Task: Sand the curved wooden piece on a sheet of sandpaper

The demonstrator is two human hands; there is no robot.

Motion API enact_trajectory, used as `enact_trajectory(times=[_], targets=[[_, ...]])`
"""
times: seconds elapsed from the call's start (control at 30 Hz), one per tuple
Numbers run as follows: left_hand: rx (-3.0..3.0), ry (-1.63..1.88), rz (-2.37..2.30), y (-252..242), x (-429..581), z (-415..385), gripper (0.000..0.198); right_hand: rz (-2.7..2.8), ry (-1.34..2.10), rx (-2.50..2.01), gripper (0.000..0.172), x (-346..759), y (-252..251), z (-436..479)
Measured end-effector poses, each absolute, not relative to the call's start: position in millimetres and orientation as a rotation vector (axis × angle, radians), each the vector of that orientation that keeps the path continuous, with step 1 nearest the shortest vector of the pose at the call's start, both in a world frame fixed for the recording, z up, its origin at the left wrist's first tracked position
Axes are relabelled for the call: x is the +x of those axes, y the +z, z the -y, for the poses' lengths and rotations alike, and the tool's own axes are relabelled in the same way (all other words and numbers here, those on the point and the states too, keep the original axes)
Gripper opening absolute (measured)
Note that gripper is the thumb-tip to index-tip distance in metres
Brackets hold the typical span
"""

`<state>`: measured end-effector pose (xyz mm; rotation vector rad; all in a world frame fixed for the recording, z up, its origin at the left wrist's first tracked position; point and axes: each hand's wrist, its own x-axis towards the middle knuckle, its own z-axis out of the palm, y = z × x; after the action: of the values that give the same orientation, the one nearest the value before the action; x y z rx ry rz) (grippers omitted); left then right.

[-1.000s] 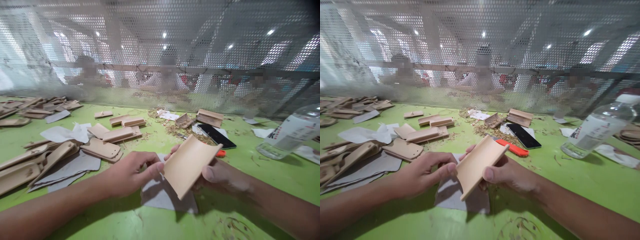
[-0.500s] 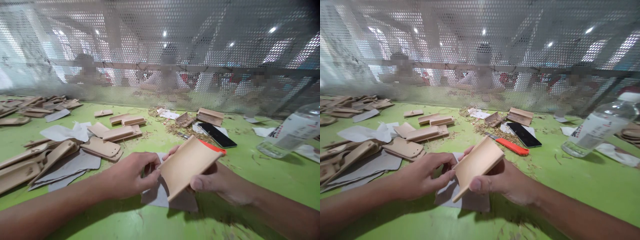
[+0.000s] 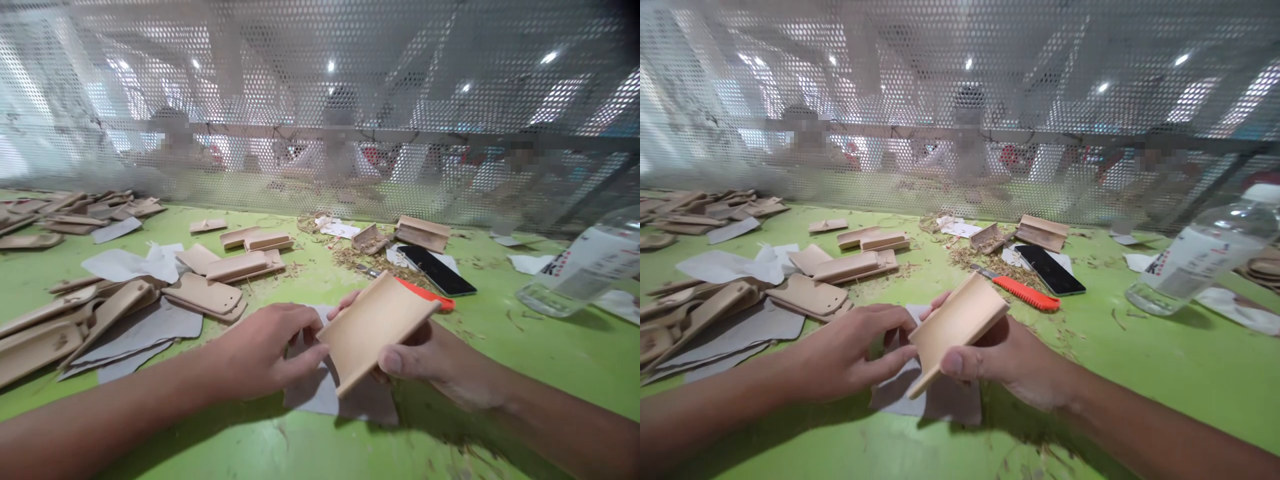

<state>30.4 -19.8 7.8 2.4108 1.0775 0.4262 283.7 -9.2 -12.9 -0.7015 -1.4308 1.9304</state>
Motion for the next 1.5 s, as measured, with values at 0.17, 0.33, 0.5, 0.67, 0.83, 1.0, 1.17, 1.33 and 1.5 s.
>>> enact_trajectory(times=[0.17,0.33,0.5,0.67,0.83,1.0,1.17,1.33,1.5], targets=[[2.421,0.424,-1.06,9,31,22,0.026,1.414,1.904,-0.749,0.061,285,-16,9],[2.425,0.402,-1.101,8,31,20,0.023,1.374,1.892,-0.775,0.062,286,-19,9],[2.416,0.429,-1.184,5,28,16,0.022,1.341,1.898,-0.782,0.062,287,-19,10],[2.419,0.427,-1.092,6,28,19,0.023,1.42,1.885,-0.798,0.067,286,-11,12],[2.422,0.407,-1.066,6,29,18,0.023,1.464,1.862,-0.883,0.064,286,-4,15],[2.424,0.43,-1.05,5,27,18,0.026,1.409,1.869,-0.844,0.063,287,-9,13],[2.43,0.423,-1.07,5,27,18,0.024,1.439,1.889,-0.824,0.071,287,-10,11],[2.482,0.442,-1.045,5,28,18,0.022,1.426,1.892,-0.802,0.068,286,-11,10],[2.571,0.42,-1.069,5,27,19,0.022,1.394,1.883,-0.807,0.062,286,-13,10]])
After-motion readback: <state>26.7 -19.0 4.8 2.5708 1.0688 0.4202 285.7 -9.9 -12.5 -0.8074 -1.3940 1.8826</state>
